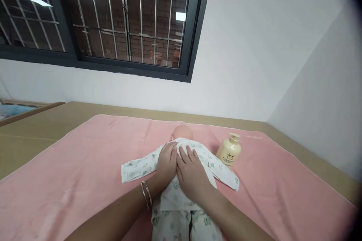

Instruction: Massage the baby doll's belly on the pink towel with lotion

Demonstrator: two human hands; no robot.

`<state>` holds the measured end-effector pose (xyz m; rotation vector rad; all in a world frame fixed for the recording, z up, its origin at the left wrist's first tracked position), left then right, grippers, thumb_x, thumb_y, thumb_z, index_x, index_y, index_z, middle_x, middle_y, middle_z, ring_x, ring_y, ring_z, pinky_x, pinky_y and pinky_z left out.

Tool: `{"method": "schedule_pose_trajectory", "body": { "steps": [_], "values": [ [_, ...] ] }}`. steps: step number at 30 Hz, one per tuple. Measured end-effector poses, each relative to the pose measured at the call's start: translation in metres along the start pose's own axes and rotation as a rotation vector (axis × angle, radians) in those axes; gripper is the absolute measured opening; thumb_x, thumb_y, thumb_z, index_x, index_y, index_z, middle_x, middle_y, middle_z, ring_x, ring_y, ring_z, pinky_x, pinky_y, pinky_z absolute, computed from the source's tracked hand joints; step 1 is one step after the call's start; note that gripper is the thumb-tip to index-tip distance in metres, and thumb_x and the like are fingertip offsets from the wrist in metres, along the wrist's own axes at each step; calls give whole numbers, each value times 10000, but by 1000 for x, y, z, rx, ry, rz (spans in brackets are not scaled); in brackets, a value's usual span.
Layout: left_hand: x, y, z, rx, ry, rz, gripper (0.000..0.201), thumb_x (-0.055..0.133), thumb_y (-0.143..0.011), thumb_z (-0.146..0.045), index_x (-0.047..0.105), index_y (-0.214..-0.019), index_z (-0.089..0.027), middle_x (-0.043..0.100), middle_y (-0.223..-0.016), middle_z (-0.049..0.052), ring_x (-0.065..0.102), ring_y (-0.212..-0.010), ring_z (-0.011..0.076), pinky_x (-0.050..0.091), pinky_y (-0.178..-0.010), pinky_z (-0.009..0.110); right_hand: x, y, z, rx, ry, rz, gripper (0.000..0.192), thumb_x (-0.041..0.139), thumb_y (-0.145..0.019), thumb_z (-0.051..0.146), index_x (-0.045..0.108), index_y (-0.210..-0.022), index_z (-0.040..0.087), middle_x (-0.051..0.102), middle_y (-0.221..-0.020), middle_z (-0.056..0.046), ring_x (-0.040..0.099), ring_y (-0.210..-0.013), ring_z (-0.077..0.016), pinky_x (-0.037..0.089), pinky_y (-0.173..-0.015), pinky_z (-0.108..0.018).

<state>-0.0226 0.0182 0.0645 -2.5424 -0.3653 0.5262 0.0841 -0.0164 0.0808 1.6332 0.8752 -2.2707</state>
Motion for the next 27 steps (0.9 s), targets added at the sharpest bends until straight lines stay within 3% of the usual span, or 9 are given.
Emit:
{"method": "schedule_pose_trajectory", "body": {
  "steps": [2, 4, 8, 11, 15, 19, 23, 27],
  "values": [
    [1, 0, 2, 23, -33, -14, 328, 358, -943, -290, 608, -1127, -185, 637, -1175, 92, 555, -1118, 224, 388, -1049, 434, 0, -6, -4, -53, -63, 10, 480, 319, -961, 236, 415, -1431, 247, 372, -1496, -13, 199, -1437, -257, 133, -1175, -516],
    [3, 0, 1, 46, -72, -6, 321, 363, -943, -274, 595, -1143, -178, 635, -1179, 95, 556, -1122, 220, 400, -1041, 435, 0, -14, -26, 21, -126, 10, 454, 277, -991, 284, 428, -1419, 269, 375, -1493, -2, 243, -1425, -227, 151, -1172, -514],
    [6, -1, -2, 80, -139, 22, 304, 387, -927, -229, 595, -1143, -175, 634, -1200, 88, 546, -1148, 217, 388, -1064, 444, 0, -14, -60, 248, -87, -44, 534, 267, -996, 386, 422, -1419, 99, 373, -1480, -148, 296, -1400, -279, 203, -1160, -498],
    [6, -1, -1, 94, -158, 18, 299, 391, -923, -210, 599, -1133, -164, 641, -1194, 89, 548, -1143, 213, 395, -1062, 443, -1, 1, -40, 233, 22, -78, 533, 272, -983, 322, 422, -1411, 43, 369, -1469, -198, 276, -1402, -324, 221, -1149, -508],
    [6, -1, 1, 111, -168, 7, 279, 405, -921, -208, 608, -1106, -156, 653, -1163, 89, 563, -1113, 209, 416, -1046, 433, -3, 11, -1, 5, -5, -74, 488, 348, -945, 240, 443, -1409, 122, 341, -1504, -118, 198, -1436, -282, 157, -1178, -493],
    [6, -1, -2, 126, -181, 4, 279, 408, -921, -208, 605, -1115, -165, 653, -1159, 82, 565, -1116, 206, 424, -1042, 428, -4, -3, -29, 19, -146, -50, 444, 375, -971, 349, 462, -1394, 247, 366, -1498, -29, 229, -1431, -236, 142, -1173, -525],
    [6, -1, -4, 128, -185, 14, 287, 402, -920, -203, 604, -1121, -171, 647, -1177, 82, 561, -1132, 211, 424, -1046, 434, -3, -10, -66, 218, -139, -110, 531, 340, -980, 433, 450, -1404, 132, 392, -1473, -125, 305, -1398, -262, 189, -1165, -496],
    [5, 0, -3, 121, -195, 3, 289, 404, -906, -186, 605, -1114, -171, 645, -1179, 89, 560, -1140, 220, 425, -1048, 448, -1, 1, -51, 279, -29, -133, 529, 301, -983, 350, 434, -1409, 65, 387, -1465, -171, 311, -1388, -305, 228, -1149, -498]
  ]
}}
Point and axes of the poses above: each hand's wrist, its own y-axis away from the middle knuckle, its own x-axis out of the palm, z = x × y, the point moved 8 cm from there along -y, towards the middle knuckle
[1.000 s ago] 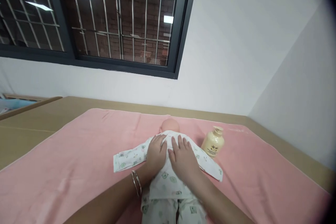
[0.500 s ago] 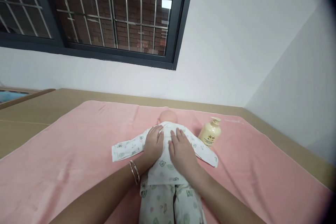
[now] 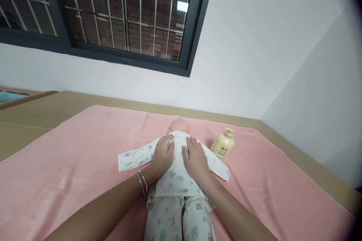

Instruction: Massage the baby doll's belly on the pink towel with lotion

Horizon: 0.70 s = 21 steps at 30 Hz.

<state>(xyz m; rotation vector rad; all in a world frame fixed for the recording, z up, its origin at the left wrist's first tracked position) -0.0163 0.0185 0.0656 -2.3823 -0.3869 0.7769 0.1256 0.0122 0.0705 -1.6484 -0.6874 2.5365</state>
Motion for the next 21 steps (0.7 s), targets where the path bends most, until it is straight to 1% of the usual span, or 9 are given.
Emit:
{"method": "schedule_pose_trajectory", "body": {
  "steps": [4, 6, 8, 10, 12, 14, 16, 18, 21],
  "values": [
    [-1, 1, -1, 19, -45, -14, 296, 420, -873, -150, 605, -1103, -172, 654, -1157, 91, 571, -1124, 229, 439, -1037, 460, 0, 13, 29, -138, 45, 14, 495, 326, -962, 257, 431, -1421, 104, 359, -1492, -121, 245, -1417, -307, 219, -1157, -493],
    [-1, 1, -2, 27, -66, -14, 298, 422, -869, -146, 604, -1104, -169, 657, -1155, 92, 574, -1119, 232, 442, -1034, 464, -1, 11, 32, -206, 20, 27, 481, 328, -956, 231, 451, -1410, 130, 378, -1486, -88, 241, -1424, -274, 200, -1171, -467],
    [-1, 1, -3, 30, -76, -9, 305, 422, -865, -138, 600, -1112, -162, 657, -1159, 94, 573, -1119, 230, 441, -1036, 462, -1, 3, 27, -252, -30, 56, 470, 330, -964, 257, 454, -1409, 167, 375, -1490, -57, 250, -1424, -237, 192, -1178, -442],
    [-1, 1, -4, 32, -80, -4, 310, 421, -862, -134, 599, -1115, -156, 655, -1165, 96, 569, -1126, 230, 436, -1041, 460, 0, -7, 13, -222, -69, 77, 472, 325, -979, 323, 443, -1415, 187, 369, -1494, -49, 272, -1416, -221, 198, -1175, -437],
    [-1, 1, -4, 33, -79, -4, 307, 423, -863, -140, 604, -1110, -160, 656, -1168, 93, 567, -1134, 232, 432, -1046, 460, -1, -15, -5, -102, -52, 70, 507, 312, -983, 387, 447, -1409, 148, 393, -1476, -93, 310, -1397, -245, 216, -1162, -456],
    [-1, 1, -5, 31, -76, -5, 307, 424, -862, -146, 606, -1108, -164, 654, -1174, 91, 563, -1143, 234, 425, -1053, 460, -2, -15, -16, 17, 15, 44, 546, 293, -982, 409, 464, -1389, 89, 427, -1444, -150, 342, -1375, -289, 242, -1140, -480],
    [-1, 0, -6, 28, -80, -4, 316, 421, -854, -139, 606, -1108, -159, 653, -1174, 95, 563, -1139, 234, 424, -1054, 459, -1, -10, -14, 68, 93, 29, 555, 286, -981, 390, 471, -1376, 47, 446, -1420, -186, 357, -1358, -325, 261, -1123, -495],
    [1, -1, -7, 10, -97, -2, 336, 414, -832, -111, 609, -1103, -152, 656, -1153, 100, 568, -1116, 238, 435, -1040, 459, 0, -3, -2, 59, 142, 17, 544, 284, -977, 331, 452, -1381, 9, 439, -1416, -214, 354, -1356, -337, 258, -1125, -492],
    [4, -3, -10, -32, -147, -7, 368, 388, -810, -70, 615, -1090, -147, 661, -1123, 109, 577, -1088, 249, 452, -1016, 476, 2, 0, 21, -107, 80, 16, 510, 286, -961, 237, 432, -1399, 20, 386, -1461, -187, 299, -1395, -299, 222, -1155, -470]
  ]
}}
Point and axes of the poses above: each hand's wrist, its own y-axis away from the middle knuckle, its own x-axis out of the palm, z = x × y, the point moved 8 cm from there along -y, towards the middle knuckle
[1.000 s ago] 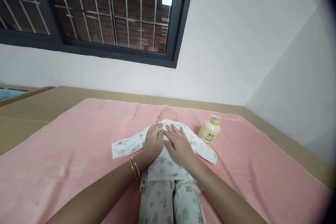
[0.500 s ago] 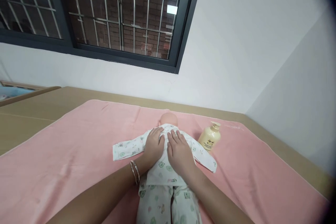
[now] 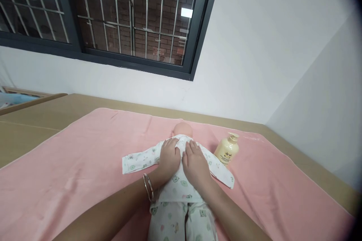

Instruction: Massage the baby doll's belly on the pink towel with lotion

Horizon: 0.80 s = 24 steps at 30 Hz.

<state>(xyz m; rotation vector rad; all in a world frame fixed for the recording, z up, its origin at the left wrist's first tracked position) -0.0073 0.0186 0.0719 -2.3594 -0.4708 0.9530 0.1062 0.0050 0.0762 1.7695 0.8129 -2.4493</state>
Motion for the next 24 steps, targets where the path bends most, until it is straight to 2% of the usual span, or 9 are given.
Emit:
{"method": "schedule_pose_trajectory", "body": {
  "steps": [2, 4, 7, 9, 13, 17, 21, 24],
  "values": [
    [0, 1, -7, 27, -51, -24, 380, 369, -828, -68, 603, -1116, -149, 645, -1162, 115, 558, -1132, 267, 434, -1031, 507, -1, -3, 10, -169, -116, 4, 480, 299, -950, 202, 475, -1385, 98, 383, -1478, -120, 287, -1408, -247, 213, -1169, -453],
    [-2, 6, -17, 103, -117, -61, 385, 379, -839, -75, 585, -1152, -164, 608, -1225, 122, 512, -1205, 292, 402, -1051, 541, -3, -9, 4, -240, -243, 1, 441, 332, -949, 216, 536, -1338, 176, 422, -1459, -66, 324, -1392, -211, 231, -1167, -444],
    [-3, 15, -30, 206, -189, -55, 384, 411, -821, -67, 581, -1143, -191, 585, -1225, 120, 495, -1211, 299, 404, -1037, 538, -5, -18, -24, -109, -374, -63, 402, 370, -951, 278, 570, -1292, 199, 512, -1388, -56, 407, -1340, -198, 280, -1144, -439],
    [-1, 18, -33, 207, -209, -8, 357, 415, -832, -83, 582, -1130, -185, 597, -1181, 121, 526, -1150, 289, 430, -1006, 517, -4, -18, -37, -20, -397, -98, 405, 369, -949, 283, 570, -1286, 186, 551, -1345, -63, 429, -1320, -200, 275, -1143, -442],
    [3, 12, -22, 113, -236, 58, 350, 439, -881, -203, 547, -1205, -128, 583, -1218, 161, 528, -1152, 312, 435, -1002, 524, 0, -16, -38, -6, -390, -98, 411, 367, -946, 277, 565, -1291, 173, 552, -1344, -69, 422, -1323, -201, 233, -1159, -442],
    [10, 2, -16, 175, -233, 118, 376, 455, -901, -277, 541, -1234, -126, 561, -1304, 161, 483, -1248, 315, 362, -1082, 541, -2, -15, -37, -1, -392, -110, 411, 372, -947, 278, 565, -1293, 168, 553, -1343, -69, 428, -1317, -199, 230, -1159, -438],
    [7, 4, -19, 266, -246, 78, 355, 442, -919, -281, 571, -1215, -134, 607, -1272, 151, 526, -1229, 292, 380, -1084, 520, -4, -14, -37, -2, -404, -121, 408, 368, -945, 273, 570, -1286, 173, 559, -1336, -57, 433, -1310, -200, 235, -1157, -434],
    [-1, 12, -28, 344, -281, -11, 285, 445, -924, -272, 645, -1088, -151, 679, -1154, 136, 608, -1128, 279, 469, -1002, 477, -3, -14, -37, 8, -409, -118, 409, 370, -940, 272, 573, -1282, 174, 555, -1341, -57, 436, -1307, -201, 239, -1155, -432]
  ]
}}
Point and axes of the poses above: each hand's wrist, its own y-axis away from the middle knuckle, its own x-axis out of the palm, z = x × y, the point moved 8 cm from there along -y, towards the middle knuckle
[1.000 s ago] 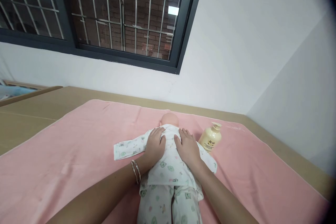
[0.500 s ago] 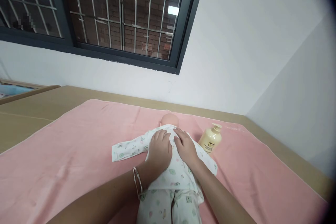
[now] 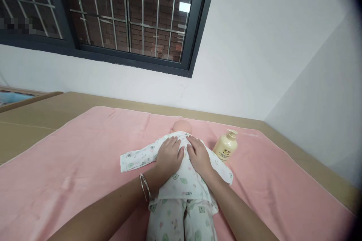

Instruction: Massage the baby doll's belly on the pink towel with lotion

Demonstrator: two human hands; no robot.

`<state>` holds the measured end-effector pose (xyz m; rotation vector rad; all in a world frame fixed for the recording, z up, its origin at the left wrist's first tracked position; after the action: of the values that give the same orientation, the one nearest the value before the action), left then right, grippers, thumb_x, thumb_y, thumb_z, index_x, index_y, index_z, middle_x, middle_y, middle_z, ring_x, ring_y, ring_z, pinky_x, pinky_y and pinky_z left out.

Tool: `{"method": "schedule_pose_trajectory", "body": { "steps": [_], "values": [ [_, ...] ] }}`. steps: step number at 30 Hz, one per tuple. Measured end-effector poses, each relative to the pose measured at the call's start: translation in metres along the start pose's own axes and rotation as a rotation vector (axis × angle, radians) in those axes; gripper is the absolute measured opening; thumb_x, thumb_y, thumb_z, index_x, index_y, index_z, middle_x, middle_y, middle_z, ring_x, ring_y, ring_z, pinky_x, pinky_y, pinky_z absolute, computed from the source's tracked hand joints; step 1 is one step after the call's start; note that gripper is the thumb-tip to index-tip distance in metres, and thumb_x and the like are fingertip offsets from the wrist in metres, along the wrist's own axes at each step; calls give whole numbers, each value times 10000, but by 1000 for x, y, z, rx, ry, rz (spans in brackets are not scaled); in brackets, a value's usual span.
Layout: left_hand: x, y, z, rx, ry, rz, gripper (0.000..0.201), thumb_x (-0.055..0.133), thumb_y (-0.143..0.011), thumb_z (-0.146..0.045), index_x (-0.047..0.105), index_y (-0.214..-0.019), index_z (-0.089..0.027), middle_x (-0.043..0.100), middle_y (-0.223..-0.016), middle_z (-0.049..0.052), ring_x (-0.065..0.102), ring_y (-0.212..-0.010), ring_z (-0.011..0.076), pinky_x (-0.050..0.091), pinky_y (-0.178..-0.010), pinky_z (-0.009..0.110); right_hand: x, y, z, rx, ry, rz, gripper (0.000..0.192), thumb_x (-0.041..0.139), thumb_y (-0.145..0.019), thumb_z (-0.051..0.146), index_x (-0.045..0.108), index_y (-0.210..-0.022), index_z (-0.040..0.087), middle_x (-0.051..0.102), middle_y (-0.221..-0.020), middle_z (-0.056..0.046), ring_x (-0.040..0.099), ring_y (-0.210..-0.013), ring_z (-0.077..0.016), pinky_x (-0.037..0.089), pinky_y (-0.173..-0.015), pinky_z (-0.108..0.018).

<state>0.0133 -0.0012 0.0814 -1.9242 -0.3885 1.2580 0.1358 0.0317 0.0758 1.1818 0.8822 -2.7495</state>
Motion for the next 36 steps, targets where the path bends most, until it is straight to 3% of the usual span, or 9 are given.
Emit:
{"method": "schedule_pose_trajectory", "body": {
  "steps": [3, 6, 9, 14, 18, 23, 26, 30, 36],
  "values": [
    [-8, 6, -8, 53, -47, -77, 238, 450, -922, -239, 680, -947, -183, 724, -1041, 103, 664, -1033, 255, 540, -889, 418, 1, 0, -2, 5, 9, -2, 406, 370, -938, 271, 581, -1270, 172, 560, -1334, -61, 448, -1296, -200, 253, -1147, -424],
    [-10, 7, -9, 34, -69, -91, 237, 449, -920, -241, 681, -941, -198, 730, -1034, 88, 673, -1022, 239, 554, -868, 388, 0, 1, 0, 3, 38, -10, 407, 358, -942, 269, 583, -1267, 171, 565, -1328, -62, 449, -1294, -204, 265, -1137, -414],
    [-7, 4, -3, -41, -78, -46, 267, 459, -907, -264, 665, -1044, -165, 697, -1134, 121, 639, -1095, 268, 529, -935, 433, -6, 4, 6, 29, 145, -30, 406, 339, -945, 265, 589, -1251, 170, 599, -1277, -77, 500, -1234, -225, 357, -1058, -394],
    [2, -3, 5, -90, -18, 79, 377, 478, -873, -239, 598, -1198, -91, 629, -1244, 178, 563, -1194, 319, 438, -1046, 515, -8, 13, 27, 78, 414, 42, 332, 397, -920, 295, 657, -1109, 211, 700, -983, -91, 648, -910, -262, 472, -783, -365],
    [8, -3, 8, -68, 59, 109, 390, 457, -873, -201, 587, -1235, -137, 607, -1289, 148, 538, -1226, 303, 405, -1074, 534, -4, 14, 36, -2, 390, 38, 376, 390, -920, 255, 637, -1201, 218, 652, -1185, -106, 580, -1156, -267, 449, -933, -384],
    [4, -1, 1, 16, -9, 29, 312, 473, -883, -225, 650, -1131, -155, 673, -1182, 136, 603, -1152, 289, 452, -1037, 509, 1, 2, 8, 32, 145, 62, 430, 384, -932, 277, 563, -1310, 182, 519, -1379, -70, 428, -1328, -208, 345, -1103, -385],
    [-4, 0, -7, 40, -71, -25, 258, 473, -893, -237, 681, -1021, -155, 715, -1072, 133, 660, -1052, 279, 533, -930, 451, 4, -1, 0, 20, 104, 70, 470, 379, -933, 289, 517, -1352, 128, 463, -1426, -96, 377, -1360, -222, 284, -1143, -416],
    [-11, 0, -10, -26, -85, -15, 223, 487, -896, -260, 682, -933, -158, 725, -1028, 138, 683, -989, 292, 569, -814, 430, 4, 1, 2, 14, 88, 64, 467, 371, -933, 272, 515, -1353, 126, 464, -1424, -103, 379, -1356, -224, 274, -1148, -431],
    [-7, -1, -7, -66, -73, 48, 271, 490, -888, -274, 652, -1053, -134, 675, -1149, 167, 615, -1118, 317, 507, -937, 482, 4, 2, 2, 14, 77, 53, 460, 372, -935, 273, 524, -1344, 127, 483, -1410, -94, 387, -1346, -221, 279, -1143, -416]
  ]
}}
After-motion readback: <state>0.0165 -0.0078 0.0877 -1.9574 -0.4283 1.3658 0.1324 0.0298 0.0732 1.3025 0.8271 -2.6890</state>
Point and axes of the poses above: each hand's wrist, its own y-axis away from the middle knuckle, its own x-axis out of the palm, z = x × y, the point moved 8 cm from there along -y, towards the middle knuckle
